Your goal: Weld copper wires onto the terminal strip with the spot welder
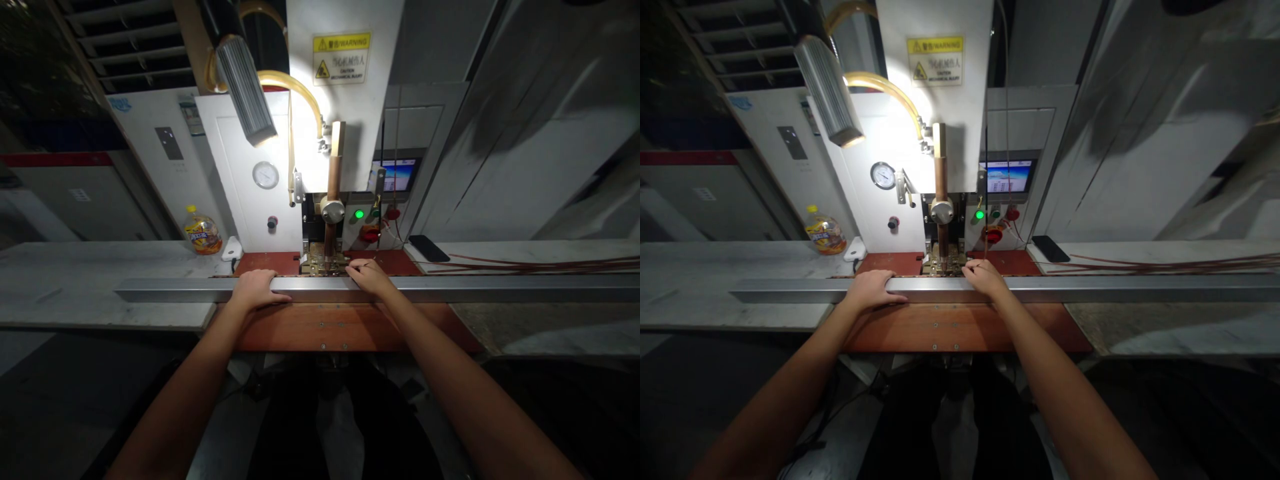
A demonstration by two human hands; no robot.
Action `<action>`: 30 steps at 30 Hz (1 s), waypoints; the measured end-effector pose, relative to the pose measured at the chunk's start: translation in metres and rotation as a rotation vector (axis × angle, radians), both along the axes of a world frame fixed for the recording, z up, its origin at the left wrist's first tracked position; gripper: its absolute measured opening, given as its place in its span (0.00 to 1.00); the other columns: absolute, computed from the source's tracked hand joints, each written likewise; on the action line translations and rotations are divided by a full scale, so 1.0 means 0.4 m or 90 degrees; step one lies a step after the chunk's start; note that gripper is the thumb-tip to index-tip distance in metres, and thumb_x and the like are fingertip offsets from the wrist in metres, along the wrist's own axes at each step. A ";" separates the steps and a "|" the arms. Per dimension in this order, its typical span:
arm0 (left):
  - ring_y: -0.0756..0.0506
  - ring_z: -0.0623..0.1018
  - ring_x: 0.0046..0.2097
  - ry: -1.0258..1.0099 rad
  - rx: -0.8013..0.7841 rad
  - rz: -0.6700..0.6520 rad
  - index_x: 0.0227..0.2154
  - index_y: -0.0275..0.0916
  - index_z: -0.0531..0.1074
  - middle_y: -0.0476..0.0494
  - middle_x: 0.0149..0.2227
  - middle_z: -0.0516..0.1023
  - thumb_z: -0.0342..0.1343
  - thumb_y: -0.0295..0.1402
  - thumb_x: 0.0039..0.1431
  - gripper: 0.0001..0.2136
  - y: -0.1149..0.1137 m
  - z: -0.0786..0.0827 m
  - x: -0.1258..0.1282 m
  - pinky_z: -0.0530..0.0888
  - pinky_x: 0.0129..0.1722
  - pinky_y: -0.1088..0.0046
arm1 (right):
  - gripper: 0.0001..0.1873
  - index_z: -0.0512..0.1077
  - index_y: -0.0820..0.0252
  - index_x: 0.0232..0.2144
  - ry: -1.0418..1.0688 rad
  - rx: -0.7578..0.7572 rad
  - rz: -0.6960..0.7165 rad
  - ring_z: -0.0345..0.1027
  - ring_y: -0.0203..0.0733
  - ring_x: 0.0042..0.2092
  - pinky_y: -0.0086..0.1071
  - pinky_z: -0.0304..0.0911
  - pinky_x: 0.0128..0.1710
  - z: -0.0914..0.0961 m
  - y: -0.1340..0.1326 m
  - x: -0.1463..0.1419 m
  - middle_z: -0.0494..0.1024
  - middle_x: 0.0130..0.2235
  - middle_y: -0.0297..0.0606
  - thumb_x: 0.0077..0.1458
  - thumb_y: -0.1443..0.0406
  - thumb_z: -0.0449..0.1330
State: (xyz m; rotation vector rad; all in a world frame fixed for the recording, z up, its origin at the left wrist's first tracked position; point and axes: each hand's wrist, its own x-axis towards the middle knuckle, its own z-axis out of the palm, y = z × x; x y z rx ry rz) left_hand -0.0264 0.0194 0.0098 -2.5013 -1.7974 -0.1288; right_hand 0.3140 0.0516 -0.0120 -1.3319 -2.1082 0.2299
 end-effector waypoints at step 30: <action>0.31 0.79 0.51 -0.003 0.008 0.010 0.48 0.43 0.76 0.35 0.51 0.81 0.51 0.74 0.43 0.42 -0.004 -0.007 -0.002 0.72 0.47 0.59 | 0.18 0.71 0.56 0.20 0.008 -0.011 -0.004 0.70 0.41 0.33 0.30 0.60 0.38 0.012 -0.012 -0.003 0.80 0.28 0.39 0.59 0.59 0.51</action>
